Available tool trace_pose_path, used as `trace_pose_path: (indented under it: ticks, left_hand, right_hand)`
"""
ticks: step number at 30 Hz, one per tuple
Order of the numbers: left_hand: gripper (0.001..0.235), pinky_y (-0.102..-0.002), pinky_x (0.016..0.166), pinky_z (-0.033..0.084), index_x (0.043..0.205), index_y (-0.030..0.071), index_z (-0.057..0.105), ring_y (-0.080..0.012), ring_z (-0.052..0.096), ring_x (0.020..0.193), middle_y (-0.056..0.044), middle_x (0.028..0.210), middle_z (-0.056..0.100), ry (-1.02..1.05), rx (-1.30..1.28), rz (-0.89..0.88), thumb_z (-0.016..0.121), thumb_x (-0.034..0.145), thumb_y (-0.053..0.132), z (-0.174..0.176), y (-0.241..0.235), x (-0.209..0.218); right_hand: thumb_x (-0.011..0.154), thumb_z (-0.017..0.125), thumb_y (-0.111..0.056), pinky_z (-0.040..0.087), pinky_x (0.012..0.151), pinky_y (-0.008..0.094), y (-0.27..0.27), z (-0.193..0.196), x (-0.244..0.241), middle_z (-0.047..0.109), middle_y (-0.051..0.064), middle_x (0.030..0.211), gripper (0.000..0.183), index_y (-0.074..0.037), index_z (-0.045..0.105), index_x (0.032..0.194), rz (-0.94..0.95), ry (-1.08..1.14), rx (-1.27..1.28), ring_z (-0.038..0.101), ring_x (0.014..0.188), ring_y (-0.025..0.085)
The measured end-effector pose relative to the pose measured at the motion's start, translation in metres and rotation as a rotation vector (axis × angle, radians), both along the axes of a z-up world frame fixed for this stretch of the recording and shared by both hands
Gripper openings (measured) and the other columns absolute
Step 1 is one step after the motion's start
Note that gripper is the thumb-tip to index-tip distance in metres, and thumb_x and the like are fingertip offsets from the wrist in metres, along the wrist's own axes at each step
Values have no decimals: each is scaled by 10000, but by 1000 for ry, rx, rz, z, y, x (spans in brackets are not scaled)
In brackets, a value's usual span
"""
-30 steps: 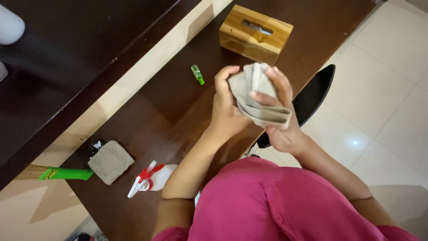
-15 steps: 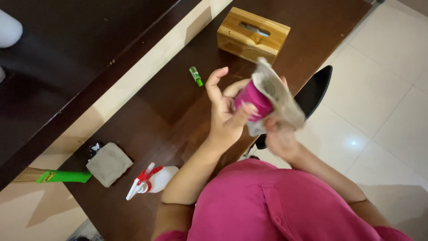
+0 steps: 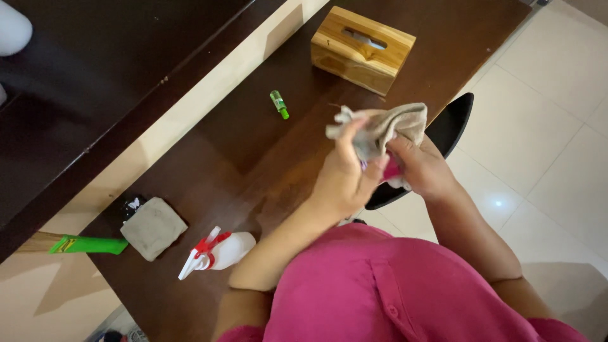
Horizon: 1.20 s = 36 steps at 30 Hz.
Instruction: The person is dusting and cleaning a desk and various items on it using a spray bottle and cloth.
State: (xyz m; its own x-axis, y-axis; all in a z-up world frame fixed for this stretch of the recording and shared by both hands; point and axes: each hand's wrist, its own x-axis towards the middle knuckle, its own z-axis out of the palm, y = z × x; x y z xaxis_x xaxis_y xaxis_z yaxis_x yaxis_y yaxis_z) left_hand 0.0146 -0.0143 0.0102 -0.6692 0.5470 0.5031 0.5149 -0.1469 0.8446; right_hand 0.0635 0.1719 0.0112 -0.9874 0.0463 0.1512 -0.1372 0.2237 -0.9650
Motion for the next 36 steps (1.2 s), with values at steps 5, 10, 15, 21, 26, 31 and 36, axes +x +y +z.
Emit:
trace_pose_path:
  ticks: [5, 10, 15, 21, 26, 31, 36]
  left_hand:
    - [748, -430, 1107, 501, 1511, -40, 275, -390, 645, 1241, -260, 1406, 581, 220, -1, 119, 705, 1033, 343, 10, 1, 10]
    - [844, -448, 1078, 499, 1442, -11, 304, -393, 639, 1202, -231, 1340, 596, 386, -29, 177, 823, 910, 390, 13, 2, 8]
    - [857, -445, 1036, 514, 1358, 108, 328, -360, 636, 1180, -181, 1268, 603, 454, -48, 203, 923, 800, 368, 34, -8, 2]
    - [1098, -407, 1097, 514, 1550, 175, 106, -276, 547, 1277, -171, 1458, 402, 205, 258, 125, 943, 842, 250, 14, -6, 0]
    - [1068, -386, 1133, 417, 1570, 235, 68, -214, 500, 1323, -145, 1478, 415, 103, 362, -6, 890, 889, 187, 32, -4, 6]
    - [1002, -387, 1118, 479, 1550, 205, 89, -215, 480, 1323, -116, 1506, 348, -191, 528, -59, 869, 922, 168, 23, 3, -1]
    - [912, -333, 1116, 454, 1566, 150, 168, -196, 492, 1234, -101, 1446, 353, -223, 604, 54, 838, 948, 114, 1, 8, -10]
  right_hand:
    - [1122, 514, -232, 462, 802, 275, -15, 27, -1, 644, 68, 1164, 322, -15, 573, 1353, 67, 7, -472, 570, 956, 131]
    - [1133, 489, -269, 504, 882, 294, 0, 4, -17, 651, 71, 1201, 329, -26, 549, 1345, -57, 87, -436, 611, 1035, 147]
    - [1124, 465, -320, 548, 992, 380, 4, 11, -21, 647, 121, 1264, 376, -26, 536, 1346, -216, 111, -658, 635, 1156, 232]
    - [1056, 533, -512, 461, 1194, 441, -28, 55, 5, 521, 155, 1479, 587, -56, 500, 1424, 226, 408, -238, 484, 1449, 294]
    - [1058, 584, -541, 473, 1165, 414, -26, 35, 2, 577, 175, 1435, 736, 40, 459, 1492, 127, 133, -447, 570, 1343, 279]
    - [1114, 452, -509, 388, 933, 374, -18, -28, 5, 549, 198, 1344, 721, 61, 398, 1550, 26, 16, -550, 511, 1122, 267]
    - [1140, 452, -380, 339, 1234, 356, -41, -30, -2, 439, 106, 1596, 654, 20, 260, 1620, 55, 229, -302, 425, 1477, 206]
